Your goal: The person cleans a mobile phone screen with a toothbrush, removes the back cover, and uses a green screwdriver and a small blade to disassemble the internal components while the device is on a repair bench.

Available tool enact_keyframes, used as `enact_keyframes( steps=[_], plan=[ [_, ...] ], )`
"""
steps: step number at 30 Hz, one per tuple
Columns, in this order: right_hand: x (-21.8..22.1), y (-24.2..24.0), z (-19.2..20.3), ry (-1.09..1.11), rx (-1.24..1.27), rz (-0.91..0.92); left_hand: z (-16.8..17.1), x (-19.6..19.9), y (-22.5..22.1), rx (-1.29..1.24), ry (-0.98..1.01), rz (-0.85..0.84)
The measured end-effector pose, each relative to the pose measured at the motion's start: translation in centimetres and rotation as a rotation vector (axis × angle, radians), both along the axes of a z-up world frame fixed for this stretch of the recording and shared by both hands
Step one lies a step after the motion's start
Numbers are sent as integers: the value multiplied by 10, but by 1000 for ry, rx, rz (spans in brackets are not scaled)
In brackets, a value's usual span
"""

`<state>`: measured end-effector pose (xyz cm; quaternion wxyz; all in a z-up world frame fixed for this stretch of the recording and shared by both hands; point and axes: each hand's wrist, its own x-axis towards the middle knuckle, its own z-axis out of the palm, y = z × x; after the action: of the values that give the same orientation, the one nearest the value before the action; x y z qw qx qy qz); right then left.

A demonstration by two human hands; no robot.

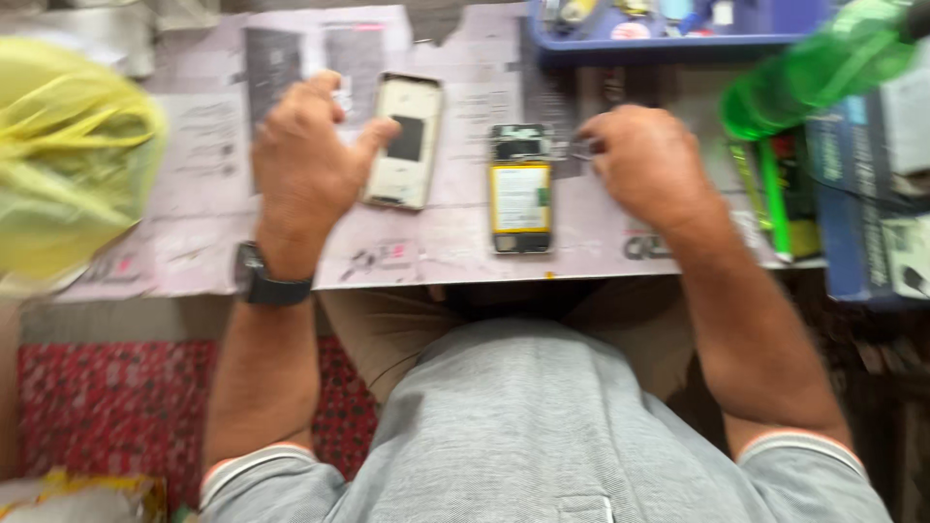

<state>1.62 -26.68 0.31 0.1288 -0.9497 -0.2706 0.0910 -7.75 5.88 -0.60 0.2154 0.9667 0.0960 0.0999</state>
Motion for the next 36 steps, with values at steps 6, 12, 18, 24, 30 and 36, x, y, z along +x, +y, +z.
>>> enact_keyframes(
  steps=[6,12,18,24,30,36],
  plan=[
    [7,10,20,362,-90,-248,-14,-8,-26,143,233,70],
    [-1,1,9,281,5,-192,-8,-4,-34,39,337,42],
    [1,2,7,486,492,-267,-5,-14,-19,-78,424,20],
    [1,42,10,944,907,-274,-7,1,6,-139,296,1],
    [0,89,15,878,692,-179,-22,44,22,-147,322,-160],
    [-10,134,23,865,689,-174,-25,68,20,-5,359,-189]
  ],
)
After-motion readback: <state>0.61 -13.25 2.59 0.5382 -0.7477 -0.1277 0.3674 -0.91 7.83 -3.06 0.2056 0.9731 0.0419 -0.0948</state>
